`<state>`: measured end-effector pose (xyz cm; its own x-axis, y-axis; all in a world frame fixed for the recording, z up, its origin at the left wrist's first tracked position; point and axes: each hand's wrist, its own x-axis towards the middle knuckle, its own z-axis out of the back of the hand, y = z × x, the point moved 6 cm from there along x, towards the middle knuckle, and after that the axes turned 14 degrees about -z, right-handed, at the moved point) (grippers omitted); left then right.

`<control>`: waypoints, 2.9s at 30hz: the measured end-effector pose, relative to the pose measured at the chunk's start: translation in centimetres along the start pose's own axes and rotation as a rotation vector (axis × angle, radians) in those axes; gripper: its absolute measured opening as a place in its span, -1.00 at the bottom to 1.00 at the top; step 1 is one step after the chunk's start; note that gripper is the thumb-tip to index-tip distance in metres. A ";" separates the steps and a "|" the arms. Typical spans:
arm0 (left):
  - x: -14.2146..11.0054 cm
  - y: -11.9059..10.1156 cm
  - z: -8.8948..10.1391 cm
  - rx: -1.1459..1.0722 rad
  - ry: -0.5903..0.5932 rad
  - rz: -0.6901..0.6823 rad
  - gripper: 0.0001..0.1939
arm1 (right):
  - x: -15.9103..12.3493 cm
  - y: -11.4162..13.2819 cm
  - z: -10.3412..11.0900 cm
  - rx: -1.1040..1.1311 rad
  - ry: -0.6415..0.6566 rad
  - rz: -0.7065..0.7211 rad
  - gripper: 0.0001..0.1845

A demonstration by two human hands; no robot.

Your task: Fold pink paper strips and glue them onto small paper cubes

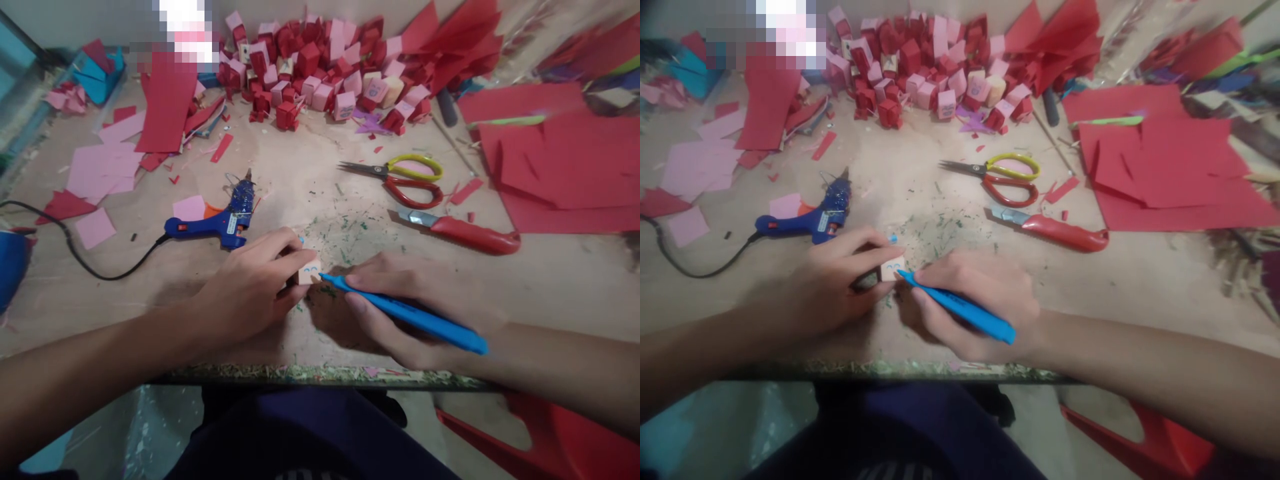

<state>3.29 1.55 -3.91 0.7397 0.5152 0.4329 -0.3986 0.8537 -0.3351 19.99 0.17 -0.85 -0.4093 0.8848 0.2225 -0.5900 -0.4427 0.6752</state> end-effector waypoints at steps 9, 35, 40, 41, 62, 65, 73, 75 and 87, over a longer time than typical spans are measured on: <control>0.0 -0.1 -0.1 -0.013 0.004 0.001 -0.87 | 0.1 0.6 -0.2 -0.027 -0.002 0.144 -0.79; 0.0 -0.1 0.0 0.007 -0.013 -0.026 -0.85 | -0.1 0.7 -0.5 -0.018 -0.016 0.161 -0.78; 0.0 0.0 0.0 0.009 -0.010 -0.025 -0.85 | -0.1 0.6 -0.5 -0.007 -0.025 0.169 -0.83; 0.0 0.0 0.0 0.007 -0.008 -0.023 -0.85 | -0.1 0.6 -0.5 -0.009 -0.026 0.168 -0.83; 0.0 -0.1 0.1 0.006 -0.001 -0.013 -0.87 | -0.1 0.6 -0.6 0.008 -0.007 0.160 -0.80; 0.1 -0.1 0.1 -0.004 0.017 -0.010 -0.88 | -0.1 0.6 -0.7 -0.003 0.003 0.159 -0.79; 0.0 -0.1 0.2 0.002 0.029 -0.001 -0.86 | 0.0 0.6 -0.7 -0.022 0.025 0.128 -0.71; 0.0 -0.1 0.2 0.007 0.034 0.001 -0.85 | -0.1 0.6 -0.7 -0.016 0.029 0.121 -0.69; 0.1 -0.1 0.1 0.004 0.041 0.013 -0.87 | -0.1 0.5 -0.7 -0.001 0.041 0.124 -0.72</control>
<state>3.35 1.55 -3.70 0.7563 0.5225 0.3936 -0.4100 0.8475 -0.3373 19.26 -0.27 -1.10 -0.5072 0.8168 0.2750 -0.5338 -0.5483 0.6438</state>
